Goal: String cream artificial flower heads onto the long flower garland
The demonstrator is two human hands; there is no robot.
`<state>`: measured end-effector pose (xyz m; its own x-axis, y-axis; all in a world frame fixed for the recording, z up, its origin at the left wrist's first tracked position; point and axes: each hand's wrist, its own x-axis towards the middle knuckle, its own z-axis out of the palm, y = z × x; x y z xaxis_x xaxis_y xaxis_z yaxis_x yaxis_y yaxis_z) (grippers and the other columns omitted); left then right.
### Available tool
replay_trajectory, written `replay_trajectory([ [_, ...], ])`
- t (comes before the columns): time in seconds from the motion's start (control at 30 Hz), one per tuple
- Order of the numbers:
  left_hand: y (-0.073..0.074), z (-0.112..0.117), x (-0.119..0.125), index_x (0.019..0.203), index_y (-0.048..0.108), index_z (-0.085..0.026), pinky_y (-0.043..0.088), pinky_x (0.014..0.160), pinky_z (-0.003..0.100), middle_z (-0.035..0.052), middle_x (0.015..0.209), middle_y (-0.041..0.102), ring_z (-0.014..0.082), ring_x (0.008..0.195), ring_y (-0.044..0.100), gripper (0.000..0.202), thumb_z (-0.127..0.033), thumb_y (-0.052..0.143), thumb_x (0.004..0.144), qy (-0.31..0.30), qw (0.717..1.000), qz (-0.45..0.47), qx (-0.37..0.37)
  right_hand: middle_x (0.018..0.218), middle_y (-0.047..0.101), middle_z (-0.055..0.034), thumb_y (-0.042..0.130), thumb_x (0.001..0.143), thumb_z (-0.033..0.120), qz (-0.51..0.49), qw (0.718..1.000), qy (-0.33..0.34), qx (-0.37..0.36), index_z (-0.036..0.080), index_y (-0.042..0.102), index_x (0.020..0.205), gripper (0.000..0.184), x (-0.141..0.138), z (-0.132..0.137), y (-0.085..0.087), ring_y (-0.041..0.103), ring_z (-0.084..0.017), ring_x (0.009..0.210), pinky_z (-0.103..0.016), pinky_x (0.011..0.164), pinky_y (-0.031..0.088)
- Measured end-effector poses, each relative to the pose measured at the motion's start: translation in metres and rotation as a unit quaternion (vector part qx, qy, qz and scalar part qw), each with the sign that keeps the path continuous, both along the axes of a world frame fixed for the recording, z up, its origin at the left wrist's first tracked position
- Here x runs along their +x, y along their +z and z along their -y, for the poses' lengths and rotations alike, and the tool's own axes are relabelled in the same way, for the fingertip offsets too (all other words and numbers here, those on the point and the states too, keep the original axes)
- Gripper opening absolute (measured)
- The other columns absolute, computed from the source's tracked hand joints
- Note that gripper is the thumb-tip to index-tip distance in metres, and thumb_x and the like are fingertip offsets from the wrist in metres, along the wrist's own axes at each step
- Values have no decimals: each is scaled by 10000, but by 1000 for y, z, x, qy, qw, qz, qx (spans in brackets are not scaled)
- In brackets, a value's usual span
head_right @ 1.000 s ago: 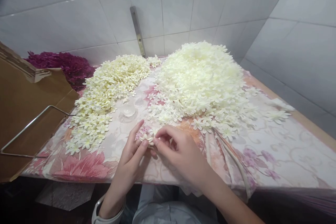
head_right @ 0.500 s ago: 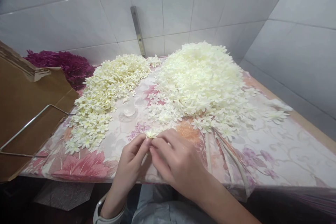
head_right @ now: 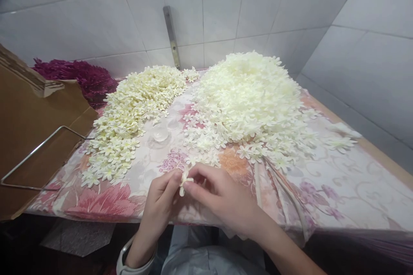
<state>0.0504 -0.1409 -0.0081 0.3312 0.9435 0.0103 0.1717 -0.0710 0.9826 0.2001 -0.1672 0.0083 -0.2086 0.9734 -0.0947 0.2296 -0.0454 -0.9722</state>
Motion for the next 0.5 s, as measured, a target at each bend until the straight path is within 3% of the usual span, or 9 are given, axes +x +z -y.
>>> replay_trajectory([
  [0.1, 0, 0, 2, 560, 363, -192, 294, 502, 229, -41, 539, 330, 105, 525, 328, 460, -542, 396, 857, 23, 1000, -1, -2, 669, 449, 32, 509, 858, 376, -31, 997, -66, 11, 192, 475, 798, 197, -3, 0, -3, 444, -103, 611, -209, 533, 377],
  [0.2, 1, -1, 2, 635, 450, -185, 333, 542, 215, -34, 581, 405, 109, 561, 393, 390, -491, 410, 874, -13, 1000, 15, -7, 661, 400, 41, 474, 871, 377, -30, 996, -80, 19, 197, 438, 798, 198, -7, 0, -4, 406, -98, 596, -208, 527, 369],
  [0.4, 2, 0, -1, 709, 563, -177, 382, 587, 203, -19, 645, 517, 112, 614, 479, 265, -381, 490, 862, -24, 998, 61, -3, 743, 478, 15, 421, 898, 427, 0, 1000, -12, 23, 201, 447, 848, 233, -9, 2, 1, 471, -118, 677, -229, 608, 419],
  [0.5, -1, 2, 1, 655, 560, -174, 366, 548, 203, -30, 586, 511, 104, 560, 469, 248, -372, 579, 804, 37, 998, 39, 10, 678, 500, 10, 351, 933, 409, 91, 993, 17, 70, 196, 442, 719, 315, -6, 2, 3, 467, -117, 628, -233, 579, 389],
])
